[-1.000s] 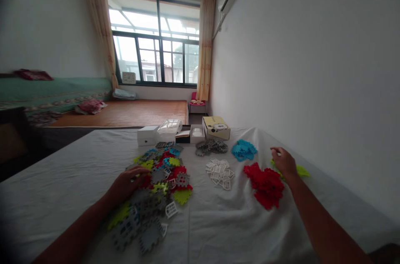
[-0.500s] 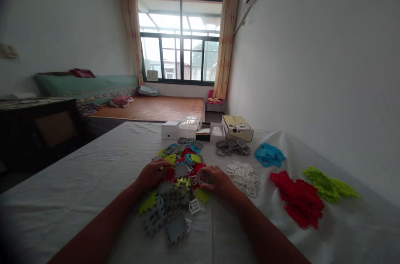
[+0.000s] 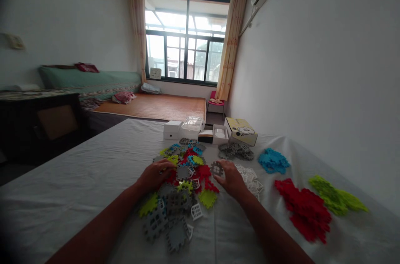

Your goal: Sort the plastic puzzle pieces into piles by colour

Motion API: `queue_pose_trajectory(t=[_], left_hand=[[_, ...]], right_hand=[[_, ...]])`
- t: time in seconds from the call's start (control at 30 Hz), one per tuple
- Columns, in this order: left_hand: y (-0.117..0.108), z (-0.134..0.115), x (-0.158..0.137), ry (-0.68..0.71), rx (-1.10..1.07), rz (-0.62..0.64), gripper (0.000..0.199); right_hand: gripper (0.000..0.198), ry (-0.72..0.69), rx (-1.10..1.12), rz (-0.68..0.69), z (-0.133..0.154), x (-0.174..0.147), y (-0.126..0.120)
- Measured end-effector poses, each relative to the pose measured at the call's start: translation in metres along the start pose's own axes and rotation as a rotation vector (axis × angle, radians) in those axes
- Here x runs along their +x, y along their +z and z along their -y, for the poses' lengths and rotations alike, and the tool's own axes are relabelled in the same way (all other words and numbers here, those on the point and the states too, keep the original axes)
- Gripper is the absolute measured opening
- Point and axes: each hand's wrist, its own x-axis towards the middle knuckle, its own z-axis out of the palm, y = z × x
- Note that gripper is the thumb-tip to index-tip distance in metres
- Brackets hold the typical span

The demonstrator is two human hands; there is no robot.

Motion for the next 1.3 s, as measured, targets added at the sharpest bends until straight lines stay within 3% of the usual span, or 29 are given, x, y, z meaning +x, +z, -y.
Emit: queue_pose_trajectory(t=[0.2,0.3,0.47,0.6,0.9,1.17,1.3], left_hand=[[0.001,0.0,0.001,-0.011,0.011,0.001,0.024],[0.001,-0.001,0.0,-0.012,0.001,-0.003,0.024],[-0.001,-0.002,-0.001,-0.022,-0.012,-0.006,0.023],[-0.001,-0.003,0.0,-0.026,-0.014,0.005,0.024],[0.0,-0.002,0.001,-0.015,-0.005,0.002,0.023],[-0.004,-0.008,-0.001,-0.015,-0.012,0.011,0.024],[-0.004,-0.007,-0.001,-0.023,-0.01,0.008,0.023]], right_hand=[[0.044,0.133,-0.311,-0.009,-0.032,0.057,-0.035],[0.043,0.127,-0.354,-0.058,-0.024,0.072,-0.03],[0.034,-0.097,-0.183,0.102,0.022,0.056,0.023],[0.036,-0.055,-0.12,0.098,0.042,0.043,0.055],[0.03,-0.047,-0.213,0.083,0.044,0.034,0.051],[0.031,-0.03,-0.128,0.089,0.045,0.039,0.054],[0.031,0.008,-0.191,0.027,0.047,0.038,0.05]])
